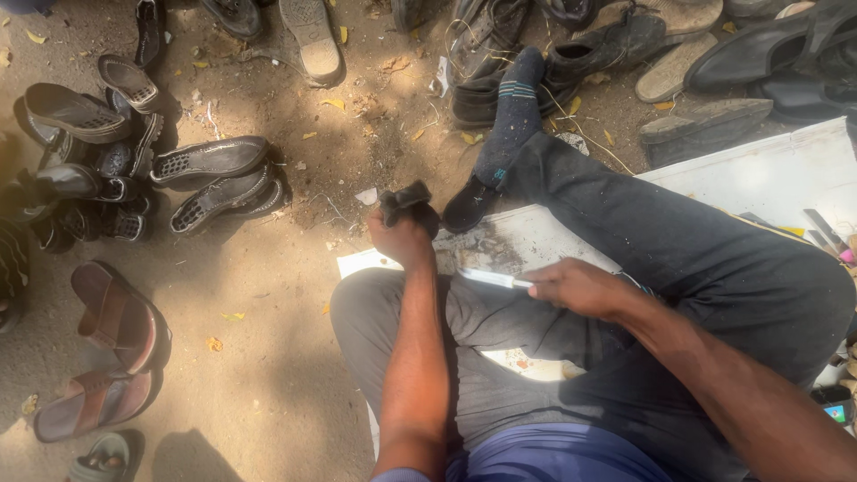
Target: The person sits on the ground and uses a knife to scrape and clean the sole of a black shoe. They hold the shoe with one hand and work on the bottom surface with the tool, surrounded by other footwear.
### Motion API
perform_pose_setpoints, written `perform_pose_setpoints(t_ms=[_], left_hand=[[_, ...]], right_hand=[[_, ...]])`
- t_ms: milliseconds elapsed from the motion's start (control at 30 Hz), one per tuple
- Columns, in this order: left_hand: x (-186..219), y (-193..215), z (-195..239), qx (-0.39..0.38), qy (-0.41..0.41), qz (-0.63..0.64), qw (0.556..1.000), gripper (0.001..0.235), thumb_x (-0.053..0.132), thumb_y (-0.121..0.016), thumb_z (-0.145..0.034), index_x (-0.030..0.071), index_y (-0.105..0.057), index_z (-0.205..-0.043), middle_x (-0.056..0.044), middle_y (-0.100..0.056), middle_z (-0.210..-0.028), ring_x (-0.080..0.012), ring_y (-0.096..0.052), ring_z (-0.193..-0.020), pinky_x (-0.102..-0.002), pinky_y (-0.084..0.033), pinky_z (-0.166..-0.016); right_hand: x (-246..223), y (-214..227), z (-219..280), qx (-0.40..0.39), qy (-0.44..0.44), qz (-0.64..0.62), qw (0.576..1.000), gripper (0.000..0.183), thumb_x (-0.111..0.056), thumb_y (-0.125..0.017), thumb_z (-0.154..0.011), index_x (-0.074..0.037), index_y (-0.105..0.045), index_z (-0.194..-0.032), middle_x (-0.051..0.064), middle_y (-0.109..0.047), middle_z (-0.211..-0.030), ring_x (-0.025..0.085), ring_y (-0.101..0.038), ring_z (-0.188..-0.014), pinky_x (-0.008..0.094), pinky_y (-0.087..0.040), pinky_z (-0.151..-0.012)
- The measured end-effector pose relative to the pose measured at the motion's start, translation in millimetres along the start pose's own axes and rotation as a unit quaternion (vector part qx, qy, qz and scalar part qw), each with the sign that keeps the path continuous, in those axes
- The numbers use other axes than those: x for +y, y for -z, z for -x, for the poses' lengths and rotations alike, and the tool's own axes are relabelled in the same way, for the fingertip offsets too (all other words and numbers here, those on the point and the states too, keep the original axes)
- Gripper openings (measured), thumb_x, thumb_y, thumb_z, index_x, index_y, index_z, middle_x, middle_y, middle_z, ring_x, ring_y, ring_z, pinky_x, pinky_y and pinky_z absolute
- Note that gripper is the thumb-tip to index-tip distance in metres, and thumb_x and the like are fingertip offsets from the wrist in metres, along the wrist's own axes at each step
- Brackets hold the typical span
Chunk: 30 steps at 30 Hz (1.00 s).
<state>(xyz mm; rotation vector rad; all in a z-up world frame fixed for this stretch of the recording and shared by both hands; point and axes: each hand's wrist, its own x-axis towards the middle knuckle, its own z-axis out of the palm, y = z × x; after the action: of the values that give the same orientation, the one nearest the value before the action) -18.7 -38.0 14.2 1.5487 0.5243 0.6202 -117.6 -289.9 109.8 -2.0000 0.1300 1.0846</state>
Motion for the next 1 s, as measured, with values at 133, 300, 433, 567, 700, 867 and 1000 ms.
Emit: perform_pose_setpoints(t_ms=[133,300,433,567,700,867,1000], left_hand=[[19.3,0.6,8.1,0.015,-0.024,-0.018,0.999,0.027,0.022,-0.073,-0.096,-0.001,-0.06,-0.097,-0.009,-0.068,-0.086,-0.0145,-0.066,-0.078,-0.031,-0.054,-0.07],[19.1,6.2,17.2,-0.005,-0.026,0.017,1.0,0.03,0.03,-0.065,-0.103,0.001,-0.06,-0.095,-0.007,-0.071,-0.086,-0.0123,-0.067,-0.08,-0.03,-0.055,-0.072],[22.2,6.7,17.6,0.017,-0.091,-0.034,0.995,0.027,0.027,-0.066,-0.103,0.001,-0.061,-0.099,-0.01,-0.07,-0.087,-0.0142,-0.066,-0.08,-0.03,-0.054,-0.073],[40.9,15.9,-3.8,0.088,-0.023,-0.008,0.996,0.015,0.014,-0.067,-0.094,-0.001,-0.062,-0.098,-0.012,-0.068,-0.096,-0.0193,-0.068,-0.085,-0.034,-0.059,-0.071],[60.7,69.3,-56.6,0.081,-0.118,0.189,0.972,0.017,0.006,-0.065,-0.092,-0.002,-0.059,-0.106,-0.017,-0.071,-0.094,-0.0246,-0.073,-0.08,-0.038,-0.065,-0.068],[50.7,53.9,-38.6,0.077,-0.031,-0.034,0.996,0.017,0.008,-0.059,-0.098,-0.002,-0.059,-0.112,-0.017,-0.069,-0.107,-0.0229,-0.072,-0.093,-0.035,-0.065,-0.084],[69.8,11.2,17.5,-0.174,0.029,-0.189,0.966,0.022,0.015,-0.048,-0.103,0.006,-0.058,-0.12,-0.013,-0.074,-0.094,-0.025,-0.072,-0.072,-0.039,-0.062,-0.065]], right_hand=[[10.5,-0.5,7.7,0.118,0.068,-0.029,0.99,0.04,-0.026,-0.063,-0.097,-0.017,-0.07,-0.135,0.01,-0.078,-0.104,0.016,-0.067,-0.093,0.034,-0.05,-0.087],[-36.7,-13.1,-72.9,0.151,0.15,0.028,0.977,0.033,-0.026,-0.061,-0.095,-0.012,-0.073,-0.123,0.015,-0.077,-0.096,0.026,-0.071,-0.086,0.041,-0.053,-0.082],[-73.4,-27.7,-100.8,0.164,0.197,0.122,0.959,0.029,-0.028,-0.06,-0.097,-0.007,-0.076,-0.11,0.02,-0.074,-0.097,0.037,-0.068,-0.09,0.046,-0.052,-0.082],[-27.7,-4.1,-50.8,0.042,0.137,0.194,0.97,0.043,-0.036,-0.062,-0.096,-0.019,-0.067,-0.135,0.017,-0.076,-0.112,0.029,-0.075,-0.101,0.04,-0.053,-0.095],[17.3,-20.6,8.7,0.046,0.127,0.05,0.99,0.042,-0.03,-0.063,-0.095,-0.018,-0.068,-0.135,0.013,-0.078,-0.121,0.023,-0.072,-0.111,0.037,-0.051,-0.096],[11.1,-22.0,-12.1,0.195,0.074,-0.069,0.976,0.044,-0.026,-0.06,-0.102,-0.013,-0.065,-0.144,0.024,-0.076,-0.1,0.036,-0.071,-0.093,0.042,-0.053,-0.085],[42.7,-46.5,-35.3,0.243,0.101,-0.009,0.965,0.045,-0.027,-0.06,-0.098,-0.011,-0.066,-0.139,0.02,-0.075,-0.098,0.031,-0.071,-0.095,0.042,-0.053,-0.085]])
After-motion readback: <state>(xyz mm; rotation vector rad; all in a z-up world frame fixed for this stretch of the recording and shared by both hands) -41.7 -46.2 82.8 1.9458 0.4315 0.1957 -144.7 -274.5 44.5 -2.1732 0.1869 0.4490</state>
